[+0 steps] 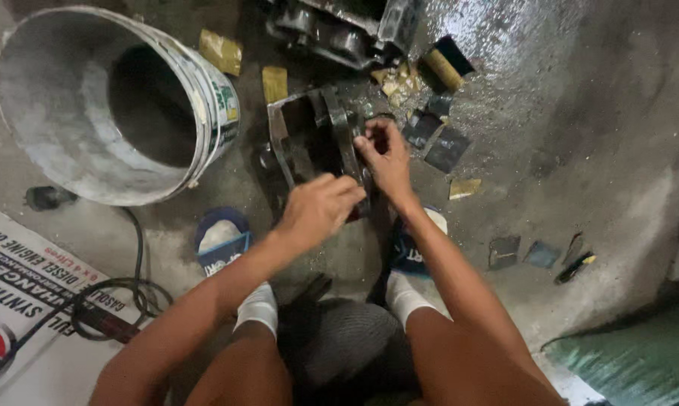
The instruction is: The person sits on the wet concrete floor and sands small dark metal engine components by hand using pieces of yellow abrasive paper, dipping parts and abrasive in a bucket of water and setting worked pieces aside on the floor.
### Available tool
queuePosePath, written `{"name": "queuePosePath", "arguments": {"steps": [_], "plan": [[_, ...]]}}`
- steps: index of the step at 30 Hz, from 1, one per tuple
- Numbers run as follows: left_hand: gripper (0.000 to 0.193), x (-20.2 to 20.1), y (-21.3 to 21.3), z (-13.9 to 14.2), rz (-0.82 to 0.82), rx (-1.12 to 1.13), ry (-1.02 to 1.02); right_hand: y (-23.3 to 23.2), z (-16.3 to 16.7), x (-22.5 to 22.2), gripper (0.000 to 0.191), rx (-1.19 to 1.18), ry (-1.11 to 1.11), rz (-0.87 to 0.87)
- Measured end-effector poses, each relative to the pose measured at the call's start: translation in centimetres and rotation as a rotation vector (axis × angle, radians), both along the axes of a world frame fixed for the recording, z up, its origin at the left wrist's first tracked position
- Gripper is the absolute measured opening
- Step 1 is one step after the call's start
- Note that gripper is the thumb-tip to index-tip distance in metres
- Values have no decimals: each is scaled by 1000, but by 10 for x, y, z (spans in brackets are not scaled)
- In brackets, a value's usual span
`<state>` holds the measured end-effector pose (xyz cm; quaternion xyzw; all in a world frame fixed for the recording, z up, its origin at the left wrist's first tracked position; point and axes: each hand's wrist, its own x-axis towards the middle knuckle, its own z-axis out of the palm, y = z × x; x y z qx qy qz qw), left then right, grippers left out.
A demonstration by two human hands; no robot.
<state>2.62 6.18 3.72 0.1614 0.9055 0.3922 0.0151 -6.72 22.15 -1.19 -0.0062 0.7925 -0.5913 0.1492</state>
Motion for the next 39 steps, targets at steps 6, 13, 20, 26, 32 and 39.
{"name": "queuePosePath", "arguments": {"steps": [6,13,20,26,32,39], "plan": [[28,-4,0,21,77,69,27,2,-3,0,28,-56,6,-6],[16,-27,-50,99,16,35,-102,4,-6,1,27,9,23,9],[16,-12,-193,122,491,-248,-8,11,-23,3,30,58,75,36],[27,-73,-282,-22,138,-742,-783,6,-38,-3,26,107,134,28],[31,-116,-257,-59,-153,-989,-914,9,-53,-8,25,42,20,-7],[24,-69,-230,73,561,136,-500,14,-69,-6,26,-121,-77,3]]}}
